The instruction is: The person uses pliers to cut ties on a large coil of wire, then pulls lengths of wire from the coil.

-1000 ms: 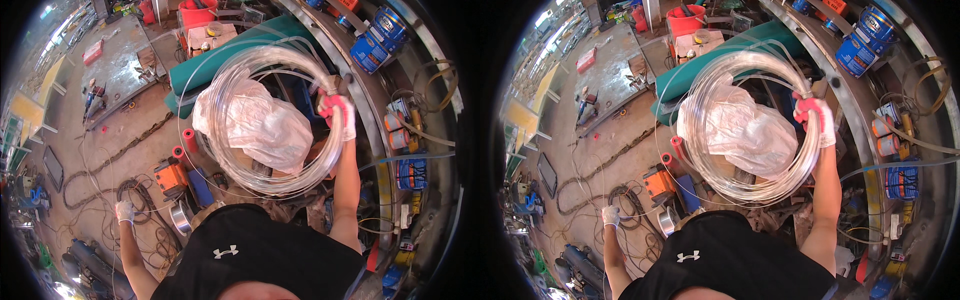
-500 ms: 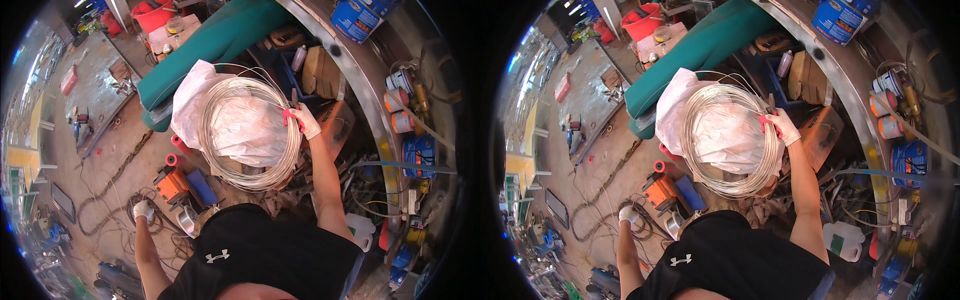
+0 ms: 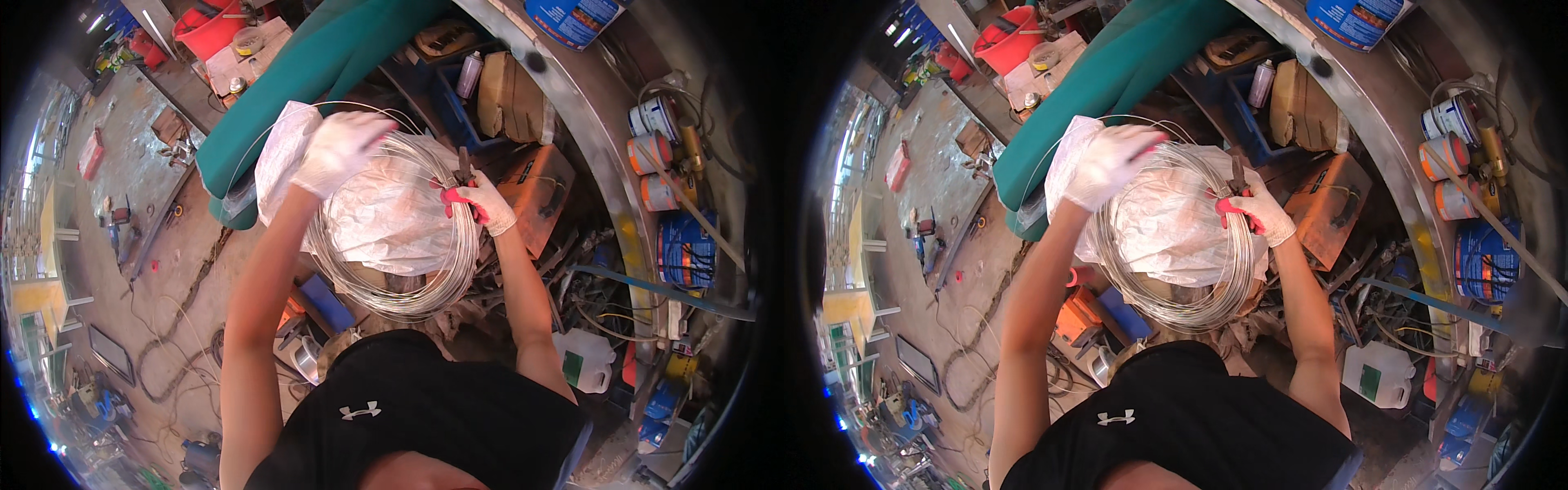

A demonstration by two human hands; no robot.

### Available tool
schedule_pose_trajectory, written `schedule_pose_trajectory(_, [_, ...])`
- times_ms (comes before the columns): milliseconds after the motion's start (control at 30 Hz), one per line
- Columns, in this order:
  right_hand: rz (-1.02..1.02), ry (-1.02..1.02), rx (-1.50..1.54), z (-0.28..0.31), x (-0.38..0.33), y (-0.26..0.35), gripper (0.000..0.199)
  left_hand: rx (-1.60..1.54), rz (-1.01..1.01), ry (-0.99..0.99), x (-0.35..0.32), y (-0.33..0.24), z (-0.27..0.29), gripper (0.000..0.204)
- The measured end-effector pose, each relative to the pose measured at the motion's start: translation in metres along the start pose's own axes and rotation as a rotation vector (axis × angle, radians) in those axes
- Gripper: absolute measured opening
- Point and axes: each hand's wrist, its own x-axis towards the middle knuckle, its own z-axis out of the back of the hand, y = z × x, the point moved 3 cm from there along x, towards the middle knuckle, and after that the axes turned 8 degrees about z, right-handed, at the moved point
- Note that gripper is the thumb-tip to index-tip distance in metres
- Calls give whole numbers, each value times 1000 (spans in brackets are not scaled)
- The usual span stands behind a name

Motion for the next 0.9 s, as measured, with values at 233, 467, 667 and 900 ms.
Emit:
schedule_pose_trajectory(233, [-127,-20,6,26,-3,-21,61,310,-96,395,43,-31,-53,22])
schedule_pose_trajectory(467, [-164,-62,117,32,-2,-29,62,392,-224,486,49,-45,-67,19])
schedule_pose_trajectory(667, [-174,-43,42,27,2,-16,61,405,-323,401,43,-59,-79,15])
schedule_pose_trajectory(900, [-278,-82,-232,58,4,-20,47,646,-335,466,65,-46,-84,15])
